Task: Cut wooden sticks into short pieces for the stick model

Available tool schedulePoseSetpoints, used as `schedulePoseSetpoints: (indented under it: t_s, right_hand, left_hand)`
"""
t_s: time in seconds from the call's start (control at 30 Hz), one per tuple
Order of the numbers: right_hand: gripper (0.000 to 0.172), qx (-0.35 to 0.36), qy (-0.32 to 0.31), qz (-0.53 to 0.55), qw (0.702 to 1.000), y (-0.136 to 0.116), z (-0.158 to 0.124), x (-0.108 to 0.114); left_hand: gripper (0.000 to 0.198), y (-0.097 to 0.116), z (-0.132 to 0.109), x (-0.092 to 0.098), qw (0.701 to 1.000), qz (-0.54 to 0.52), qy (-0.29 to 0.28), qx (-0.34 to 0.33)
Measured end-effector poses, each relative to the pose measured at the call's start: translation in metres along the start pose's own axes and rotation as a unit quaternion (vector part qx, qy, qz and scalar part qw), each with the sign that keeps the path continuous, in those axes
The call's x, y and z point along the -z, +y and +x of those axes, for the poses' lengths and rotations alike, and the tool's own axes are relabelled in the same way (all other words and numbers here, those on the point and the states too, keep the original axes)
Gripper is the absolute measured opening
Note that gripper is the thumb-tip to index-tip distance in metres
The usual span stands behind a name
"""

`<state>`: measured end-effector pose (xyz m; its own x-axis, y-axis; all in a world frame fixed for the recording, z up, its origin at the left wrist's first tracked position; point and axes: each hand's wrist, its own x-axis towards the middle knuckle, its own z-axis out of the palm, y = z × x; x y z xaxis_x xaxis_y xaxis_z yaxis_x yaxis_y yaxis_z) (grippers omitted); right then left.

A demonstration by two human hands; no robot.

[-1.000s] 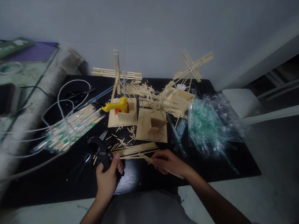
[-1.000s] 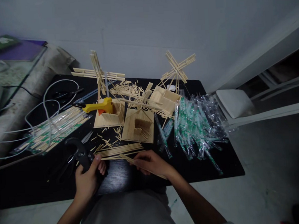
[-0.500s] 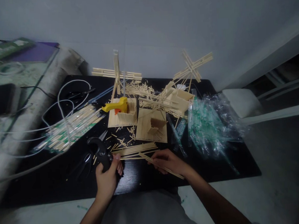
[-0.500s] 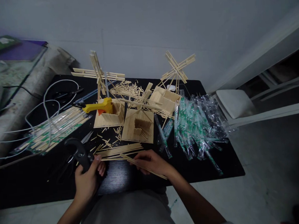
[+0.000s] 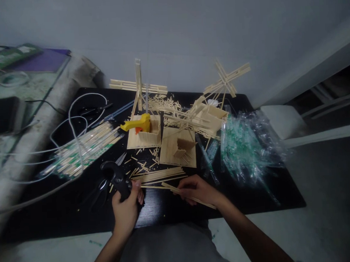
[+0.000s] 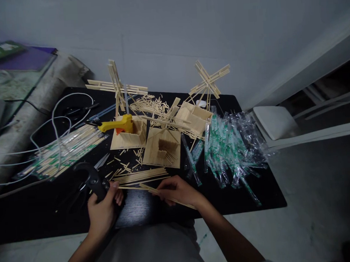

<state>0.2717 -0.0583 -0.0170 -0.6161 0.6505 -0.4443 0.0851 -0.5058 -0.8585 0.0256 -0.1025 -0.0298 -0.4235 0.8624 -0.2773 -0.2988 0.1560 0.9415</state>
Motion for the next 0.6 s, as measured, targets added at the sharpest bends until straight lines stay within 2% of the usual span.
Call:
schedulePoseSetpoints:
  t_s: [0.33,0.47,0.6]
  right_hand:
    - [0.047,-0.013,0.006,-0.061,0.998,0.007,-0.001,0.003]
    - [0.055,-0.018,0.022,-0.1,0.995,0.008,0.0,0.004]
    - [0.055,-0.021,0.029,-0.157,0.987,0.004,0.001,-0.004]
  left_hand:
    - [0.037,0.001,-0.002,-0.005,1.0,0.005,0.016,-0.002]
    - [0.043,0.0,0.0,-0.01,1.0,0.013,0.019,0.001]
    - [0.049,0.001,0.001,-0.011,1.0,0.018,0.01,0.009]
